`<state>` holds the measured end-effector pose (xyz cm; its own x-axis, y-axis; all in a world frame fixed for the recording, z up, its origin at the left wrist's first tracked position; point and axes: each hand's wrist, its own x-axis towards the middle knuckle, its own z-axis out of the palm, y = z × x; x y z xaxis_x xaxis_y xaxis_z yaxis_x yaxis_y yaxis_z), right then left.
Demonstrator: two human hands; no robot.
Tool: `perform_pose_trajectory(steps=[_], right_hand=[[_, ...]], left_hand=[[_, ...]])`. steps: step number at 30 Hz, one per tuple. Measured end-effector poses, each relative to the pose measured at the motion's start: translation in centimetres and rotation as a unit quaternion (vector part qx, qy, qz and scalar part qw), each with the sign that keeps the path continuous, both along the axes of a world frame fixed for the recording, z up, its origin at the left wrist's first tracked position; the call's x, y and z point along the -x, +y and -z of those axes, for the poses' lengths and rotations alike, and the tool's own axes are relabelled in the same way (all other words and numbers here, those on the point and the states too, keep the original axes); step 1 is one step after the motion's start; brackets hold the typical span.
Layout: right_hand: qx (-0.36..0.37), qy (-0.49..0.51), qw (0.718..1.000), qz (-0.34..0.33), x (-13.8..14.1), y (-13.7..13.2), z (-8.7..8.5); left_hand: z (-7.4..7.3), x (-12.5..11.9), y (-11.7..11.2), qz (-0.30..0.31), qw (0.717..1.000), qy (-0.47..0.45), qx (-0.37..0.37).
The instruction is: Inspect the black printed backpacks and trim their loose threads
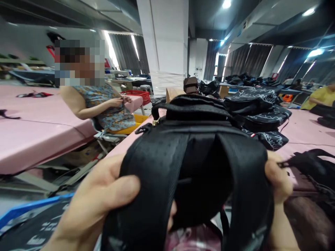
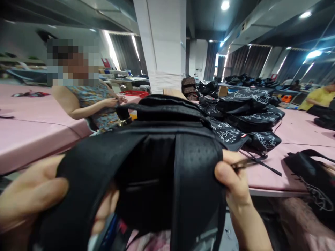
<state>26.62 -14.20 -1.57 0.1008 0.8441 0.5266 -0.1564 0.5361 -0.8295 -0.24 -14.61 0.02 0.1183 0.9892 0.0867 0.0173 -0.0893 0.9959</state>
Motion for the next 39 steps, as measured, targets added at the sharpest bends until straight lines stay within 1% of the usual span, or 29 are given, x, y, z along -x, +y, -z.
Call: perform_pose_trajectory(steps=[1,2,3,4,5,6,7,8,9,10,11,12,13,14,15,17,22,27,29,31,33,35,36,37,39], right_hand=[[0.01,0.016,1.0,0.018,0.0,1.3,-0.4],[0.031,0.023,0.999,0.027,0.2,3.1,-0.4],[0.06,0.035,0.997,0.041,0.5,5.3,0.2],[0.091,0.038,0.994,0.052,1.0,7.6,1.6],[0.133,0.02,0.99,0.039,1.4,9.8,3.6],[0.178,-0.003,0.984,0.017,2.0,11.6,6.3],[0.222,-0.028,0.975,0.007,2.5,12.8,9.4],[0.257,-0.059,0.965,-0.002,3.0,13.5,12.7],[0.291,-0.084,0.953,-0.024,3.4,13.5,15.9],[0.327,-0.092,0.939,-0.047,3.7,13.0,18.9],[0.36,-0.092,0.927,-0.058,3.8,12.2,21.3],[0.385,-0.089,0.916,-0.068,3.9,11.4,23.3],[0.405,-0.084,0.908,-0.073,3.8,10.7,24.7],[0.418,-0.08,0.902,-0.075,3.8,10.1,25.5],[0.427,-0.077,0.898,-0.078,3.7,9.9,26.0],[0.441,-0.071,0.89,-0.085,3.5,10.1,26.3],[0.458,-0.047,0.883,-0.094,3.5,11.2,26.1],[0.459,-0.036,0.883,-0.088,3.6,10.8,26.4],[0.459,-0.036,0.884,-0.081,3.5,10.5,26.5],[0.457,-0.038,0.886,-0.065,3.3,10.3,26.2],[0.445,-0.037,0.893,-0.046,3.3,10.8,25.5],[0.419,-0.025,0.907,-0.023,3.3,12.2,24.4],[0.402,-0.013,0.915,-0.01,3.4,13.2,23.9],[0.387,0.0,0.922,0.004,3.5,14.5,23.4],[0.364,0.016,0.931,0.033,3.8,17.1,22.8]], left_hand=[[-0.5,-0.7,1.1,0.041,0.998,-0.043,0.0],[-0.5,-1.4,2.8,0.078,0.993,-0.088,0.004],[0.0,-2.0,5.0,0.093,0.988,-0.12,0.019],[1.2,-2.5,7.5,0.098,0.982,-0.154,0.036],[3.1,-2.8,10.1,0.106,0.976,-0.175,0.077],[5.6,-2.9,12.4,0.109,0.966,-0.191,0.133],[8.7,-2.7,14.2,0.105,0.955,-0.21,0.181],[12.1,-2.3,15.3,0.099,0.941,-0.224,0.233],[15.6,-1.8,15.7,0.076,0.928,-0.244,0.27],[18.8,-1.3,15.4,0.064,0.913,-0.258,0.31],[21.7,-0.8,14.6,0.064,0.898,-0.268,0.344],[24.1,-0.4,13.5,0.068,0.883,-0.275,0.374],[25.9,-0.1,12.4,0.072,0.872,-0.285,0.391],[27.2,0.2,11.5,0.072,0.867,-0.295,0.395],[28.0,0.3,10.8,0.068,0.866,-0.305,0.391],[28.5,0.3,10.3,0.054,0.87,-0.319,0.373],[27.9,0.2,11.5,0.055,0.862,-0.322,0.387],[28.1,0.3,11.4,0.064,0.859,-0.318,0.397],[28.1,0.3,11.3,0.054,0.866,-0.301,0.395],[27.9,0.5,11.3,0.016,0.886,-0.268,0.378],[27.1,1.0,11.8,-0.053,0.918,-0.216,0.327],[25.8,1.7,13.1,-0.132,0.951,-0.14,0.243],[24.9,2.0,14.1,-0.166,0.962,-0.097,0.193],[24.0,2.2,15.2,-0.192,0.969,-0.052,0.144],[22.2,2.2,17.8,-0.215,0.975,0.026,0.048]])
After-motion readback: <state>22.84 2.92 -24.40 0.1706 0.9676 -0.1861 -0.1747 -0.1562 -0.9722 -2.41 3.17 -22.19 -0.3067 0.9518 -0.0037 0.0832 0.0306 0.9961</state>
